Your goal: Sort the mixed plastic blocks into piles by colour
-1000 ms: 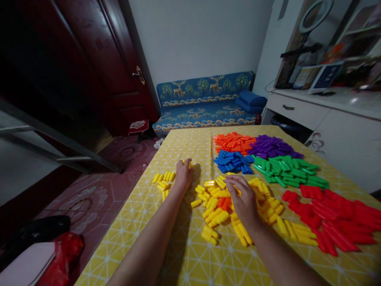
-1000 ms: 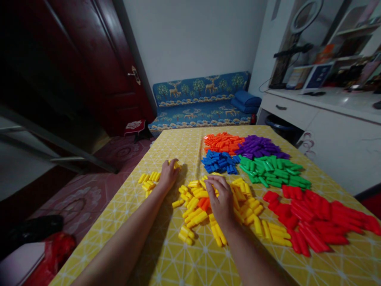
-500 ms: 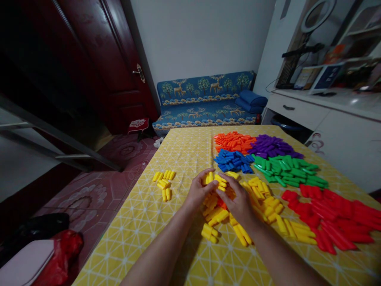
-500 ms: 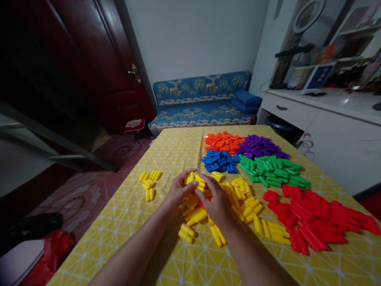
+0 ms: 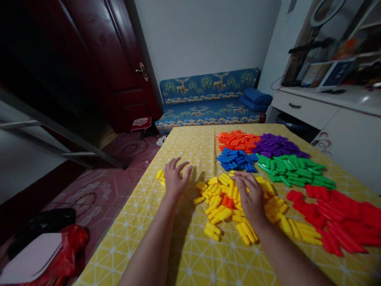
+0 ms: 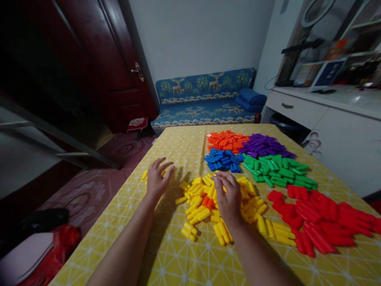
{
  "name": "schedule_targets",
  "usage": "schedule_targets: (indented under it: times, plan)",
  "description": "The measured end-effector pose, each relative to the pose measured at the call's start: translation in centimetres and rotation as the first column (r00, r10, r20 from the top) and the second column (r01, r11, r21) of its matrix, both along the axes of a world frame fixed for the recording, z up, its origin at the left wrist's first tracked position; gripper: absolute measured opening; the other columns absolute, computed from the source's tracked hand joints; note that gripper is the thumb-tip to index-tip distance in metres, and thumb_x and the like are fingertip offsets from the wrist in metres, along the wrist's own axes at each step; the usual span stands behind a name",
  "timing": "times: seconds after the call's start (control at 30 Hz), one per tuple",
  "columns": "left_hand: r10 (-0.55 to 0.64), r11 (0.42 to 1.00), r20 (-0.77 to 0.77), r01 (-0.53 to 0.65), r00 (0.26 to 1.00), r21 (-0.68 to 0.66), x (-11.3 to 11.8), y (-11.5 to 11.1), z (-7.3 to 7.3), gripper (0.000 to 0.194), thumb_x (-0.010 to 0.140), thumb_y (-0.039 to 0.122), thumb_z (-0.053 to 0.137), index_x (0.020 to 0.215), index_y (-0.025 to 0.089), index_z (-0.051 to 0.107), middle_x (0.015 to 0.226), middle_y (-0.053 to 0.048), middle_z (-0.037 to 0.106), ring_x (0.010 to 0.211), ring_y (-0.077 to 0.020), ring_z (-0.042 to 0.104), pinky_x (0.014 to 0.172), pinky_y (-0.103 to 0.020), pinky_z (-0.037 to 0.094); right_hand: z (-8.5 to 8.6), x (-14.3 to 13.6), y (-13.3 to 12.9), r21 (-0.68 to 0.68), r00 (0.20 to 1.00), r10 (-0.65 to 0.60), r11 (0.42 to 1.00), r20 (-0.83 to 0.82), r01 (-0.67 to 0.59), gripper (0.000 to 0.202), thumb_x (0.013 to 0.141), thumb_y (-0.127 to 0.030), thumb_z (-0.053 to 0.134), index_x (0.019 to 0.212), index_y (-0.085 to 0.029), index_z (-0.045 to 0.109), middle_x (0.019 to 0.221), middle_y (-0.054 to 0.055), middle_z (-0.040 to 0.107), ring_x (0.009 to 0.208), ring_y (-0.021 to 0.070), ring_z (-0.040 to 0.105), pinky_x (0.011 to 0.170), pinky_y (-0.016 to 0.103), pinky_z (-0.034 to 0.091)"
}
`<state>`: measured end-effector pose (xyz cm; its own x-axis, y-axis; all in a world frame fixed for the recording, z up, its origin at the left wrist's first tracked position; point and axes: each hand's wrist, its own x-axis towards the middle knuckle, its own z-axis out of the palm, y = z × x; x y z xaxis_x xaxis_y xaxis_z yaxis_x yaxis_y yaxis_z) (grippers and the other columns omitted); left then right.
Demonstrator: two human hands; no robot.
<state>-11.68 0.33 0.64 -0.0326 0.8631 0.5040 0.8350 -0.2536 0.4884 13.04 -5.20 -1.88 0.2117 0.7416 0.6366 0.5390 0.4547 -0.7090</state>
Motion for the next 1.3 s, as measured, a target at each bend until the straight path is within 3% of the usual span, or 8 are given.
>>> schedule_targets:
  times: [0.13, 0.3, 0.47, 0.67, 0.8, 0.97, 1.13, 1.3]
  plan:
    - [0.344, 0.913, -0.177, -0.373, 0.922, -0.168, -4.9, 1.3, -1.5, 0.056, 0.078, 0.056, 0.061, 0.124, 0.026, 0.064, 0.135, -0.014, 0.053, 0.131, -0.038, 0.039, 0.106, -0.056, 0.031, 0.0, -0.3, 0.0, -0.011, 0.999, 0.032, 0.999, -0.008, -0.032, 0.03, 0.096, -0.035, 0.046, 0.091, -0.019, 0.071, 0.099, 0.009, 0.063, 0.099, 0.0222, 0.06, 0.088, 0.039, 0.048]
    - [0.109, 0.969, -0.163, -0.142, 0.981, -0.203, -4.6, 2.1, -3.8, 0.046, 0.077, 0.041, 0.066, 0.12, 0.024, 0.066, 0.132, -0.011, 0.055, 0.12, -0.0288, 0.05, 0.105, -0.043, 0.039, 0.0, -0.6, 0.0, -0.023, 0.999, 0.041, 0.999, -0.018, -0.041, 0.031, 0.095, -0.036, 0.046, 0.09, -0.019, 0.071, 0.099, 0.009, 0.064, 0.098, 0.0222, 0.06, 0.087, 0.039, 0.048]
    - [-0.176, 0.982, -0.109, 0.166, 0.978, -0.089, -1.2, 1.8, -3.3, 0.035, 0.078, 0.043, 0.065, 0.105, 0.022, 0.073, 0.106, -0.01, 0.067, 0.105, -0.0274, 0.054, 0.094, -0.04, 0.045, 0.0, -0.8, 0.0, -0.038, 0.998, 0.062, 0.997, -0.024, -0.062, 0.032, 0.096, -0.037, 0.045, 0.089, -0.019, 0.071, 0.1, 0.009, 0.063, 0.1, 0.0225, 0.06, 0.088, 0.039, 0.049]
    - [-0.152, 0.987, 0.108, 0.158, 0.982, -0.042, -1.1, 1.5, -2.6, 0.028, 0.078, 0.032, 0.062, 0.1, 0.019, 0.074, 0.087, -0.008, 0.07, 0.08, -0.0195, 0.062, 0.08, -0.033, 0.049, -0.2, -0.8, 0.0, -0.044, 0.996, 0.084, 0.995, -0.027, -0.086, 0.031, 0.096, -0.036, 0.045, 0.091, -0.02, 0.07, 0.101, 0.009, 0.063, 0.101, 0.0227, 0.06, 0.091, 0.04, 0.048]
    - [-0.136, 0.984, 0.517, 0.178, 0.845, -0.032, -0.4, 1.3, -2.2, 0.03, 0.075, 0.037, 0.068, 0.094, 0.016, 0.075, 0.089, -0.008, 0.075, 0.081, -0.0209, 0.068, 0.08, -0.033, 0.051, -0.1, -0.9, 0.1, -0.043, 0.995, 0.093, 0.995, -0.017, -0.094, 0.029, 0.096, -0.034, 0.045, 0.09, -0.02, 0.07, 0.101, 0.009, 0.063, 0.101, 0.0218, 0.06, 0.09, 0.039, 0.049]
    - [-0.225, 0.871, 0.784, 0.48, 0.579, -0.104, 2.9, -0.2, -0.7, 0.04, 0.069, 0.045, 0.075, 0.094, 0.015, 0.076, 0.096, -0.01, 0.076, 0.085, -0.0242, 0.069, 0.078, -0.034, 0.053, -0.1, -1.1, 0.0, -0.001, 0.983, 0.176, 0.984, 0.052, -0.176, 0.021, 0.092, -0.031, 0.054, 0.107, -0.022, 0.065, 0.109, 0.008, 0.063, 0.103, 0.0214, 0.06, 0.092, 0.039, 0.05]
    - [-0.341, 0.741, 0.74, 0.65, 0.58, -0.167, 5.7, -2.0, 0.1, 0.037, 0.069, 0.044, 0.076, 0.09, 0.015, 0.077, 0.089, -0.01, 0.076, 0.08, -0.0231, 0.069, 0.078, -0.033, 0.053, -0.2, -1.5, -0.3, -0.035, 0.957, 0.247, 0.969, 0.153, -0.245, 0.039, 0.09, -0.03, 0.057, 0.13, -0.026, 0.054, 0.124, 0.008, 0.063, 0.113, 0.0226, 0.059, 0.096, 0.04, 0.049]
    - [-0.222, 0.779, 0.827, 0.604, 0.516, -0.168, 6.1, -2.1, 0.3, 0.031, 0.069, 0.043, 0.077, 0.08, 0.015, 0.075, 0.081, -0.008, 0.074, 0.077, -0.0201, 0.068, 0.075, -0.029, 0.053, 0.2, -1.3, -0.6, -0.034, 0.993, 0.117, 0.993, 0.003, -0.117, 0.029, 0.09, -0.029, 0.056, 0.118, -0.023, 0.061, 0.113, 0.007, 0.068, 0.104, 0.0226, 0.063, 0.092, 0.039, 0.051]
